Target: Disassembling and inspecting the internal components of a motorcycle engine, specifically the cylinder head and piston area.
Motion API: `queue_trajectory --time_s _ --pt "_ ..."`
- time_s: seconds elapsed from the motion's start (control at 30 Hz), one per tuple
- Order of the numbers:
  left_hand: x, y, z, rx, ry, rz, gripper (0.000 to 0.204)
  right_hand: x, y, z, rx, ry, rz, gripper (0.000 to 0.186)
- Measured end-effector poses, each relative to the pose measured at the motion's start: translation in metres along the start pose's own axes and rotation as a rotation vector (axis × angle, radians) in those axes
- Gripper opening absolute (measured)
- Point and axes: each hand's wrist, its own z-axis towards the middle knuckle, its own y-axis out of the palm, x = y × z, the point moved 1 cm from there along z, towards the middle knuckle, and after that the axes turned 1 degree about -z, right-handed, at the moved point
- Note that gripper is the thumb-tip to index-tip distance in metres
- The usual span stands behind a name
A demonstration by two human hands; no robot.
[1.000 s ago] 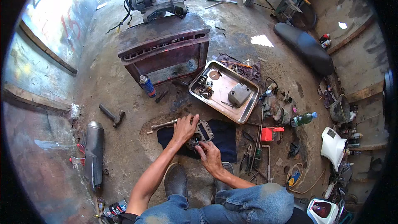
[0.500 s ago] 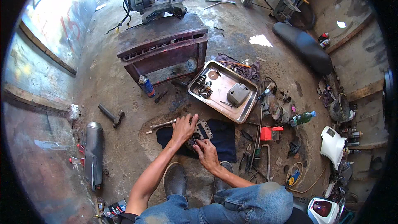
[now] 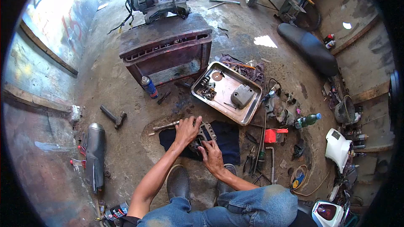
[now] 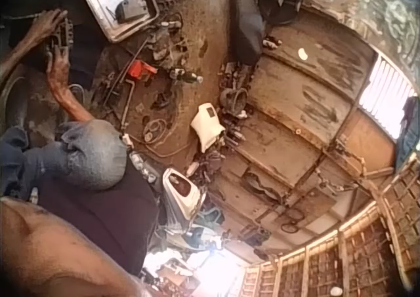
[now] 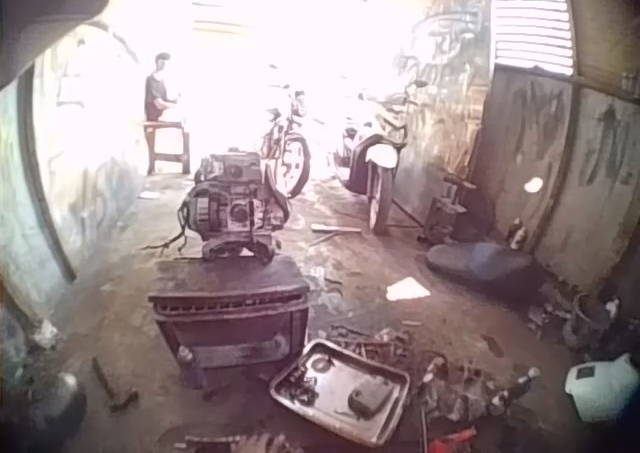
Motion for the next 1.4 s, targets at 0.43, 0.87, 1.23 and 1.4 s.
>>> queue_trajectory --time_s 0.43,0.87,1.23,1.4 --pt "0.000 0.001 -0.001 0.019 0.036 0.018 0.067 0.004 -0.004 0.005 0.006 -0.082 -0.002 0.029" --pt "-0.001 0.001 -0.001 0.004 0.027 0.001 0.070 0.000 -0.003 0.002 -0.002 -0.032 0.018 0.029" --pt "-0.002 0.002 -0.001 0.015 0.032 -0.005 0.068 -0.008 -0.009 0.009 -0.050 -0.003 0.019 0.031" --pt "-0.002 0.002 -0.003 0.034 0.046 -0.002 0.068 -0.016 -0.015 0.013 -0.065 0.050 0.070 0.033"
